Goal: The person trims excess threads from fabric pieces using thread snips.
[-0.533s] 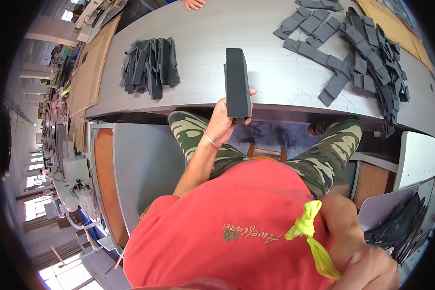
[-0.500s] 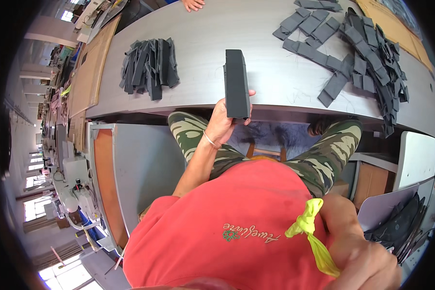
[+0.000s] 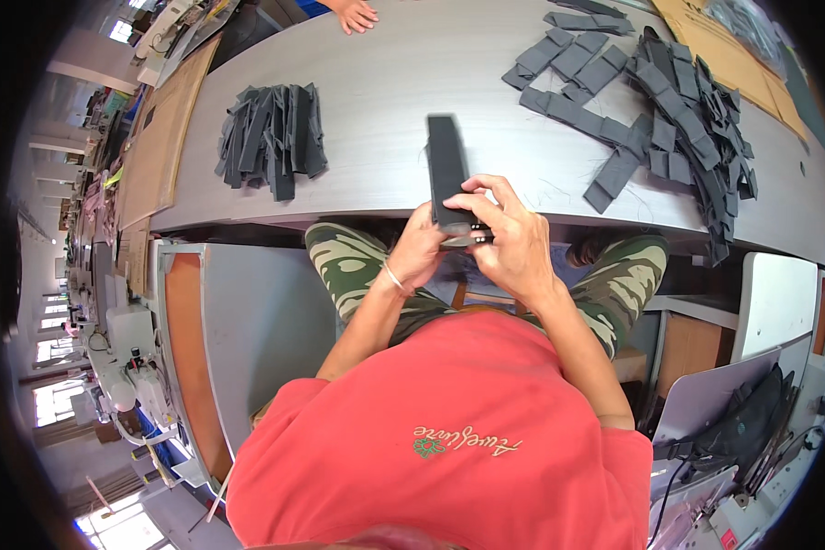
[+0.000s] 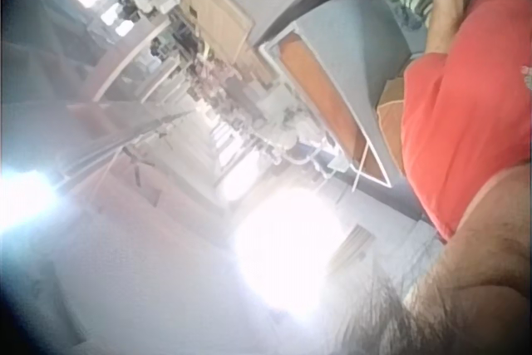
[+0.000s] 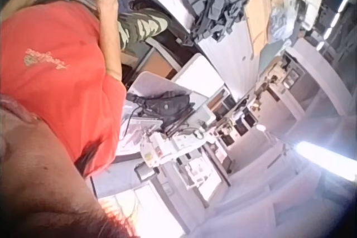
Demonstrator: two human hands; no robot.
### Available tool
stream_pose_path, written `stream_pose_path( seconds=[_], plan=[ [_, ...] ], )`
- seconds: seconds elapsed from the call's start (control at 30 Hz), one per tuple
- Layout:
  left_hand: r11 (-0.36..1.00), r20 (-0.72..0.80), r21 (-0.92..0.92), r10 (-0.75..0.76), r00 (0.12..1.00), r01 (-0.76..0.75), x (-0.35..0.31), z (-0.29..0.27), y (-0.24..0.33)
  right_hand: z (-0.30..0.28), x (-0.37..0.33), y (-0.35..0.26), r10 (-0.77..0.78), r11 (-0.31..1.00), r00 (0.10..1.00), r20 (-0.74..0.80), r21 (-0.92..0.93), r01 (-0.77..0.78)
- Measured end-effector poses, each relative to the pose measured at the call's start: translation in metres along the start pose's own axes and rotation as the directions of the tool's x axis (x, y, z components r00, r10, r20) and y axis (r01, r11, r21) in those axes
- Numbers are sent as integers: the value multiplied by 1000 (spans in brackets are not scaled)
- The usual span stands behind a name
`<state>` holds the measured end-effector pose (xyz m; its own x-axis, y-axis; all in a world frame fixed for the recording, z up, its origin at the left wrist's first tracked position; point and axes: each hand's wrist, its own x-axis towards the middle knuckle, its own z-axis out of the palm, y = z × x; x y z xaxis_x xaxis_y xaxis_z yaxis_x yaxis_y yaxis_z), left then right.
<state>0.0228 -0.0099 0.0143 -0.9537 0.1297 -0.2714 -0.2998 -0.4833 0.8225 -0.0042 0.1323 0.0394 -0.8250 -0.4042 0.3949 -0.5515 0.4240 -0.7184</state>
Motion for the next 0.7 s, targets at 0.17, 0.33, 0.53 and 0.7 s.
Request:
stream_pose_path(
  seconds=[0.17, 0.33, 0.53, 0.7],
  plan=[
    [988, 271, 151, -18, 962, -24, 1, -15, 4, -8, 7, 15, 77, 993, 981, -179, 97, -60],
    [881, 129, 462, 50, 990, -105, -1, -19, 16, -20, 14, 12, 251, 949, 950, -188, 242, -203],
    [484, 384, 693, 379, 842, -534, -4, -19, 27, -32, 20, 17, 486, 729, 873, -42, 571, -378],
    [819, 265, 418, 303, 915, -392, -6, -8, 24, -30, 27, 21, 497, 709, 868, 7, 574, -410]
  ],
)
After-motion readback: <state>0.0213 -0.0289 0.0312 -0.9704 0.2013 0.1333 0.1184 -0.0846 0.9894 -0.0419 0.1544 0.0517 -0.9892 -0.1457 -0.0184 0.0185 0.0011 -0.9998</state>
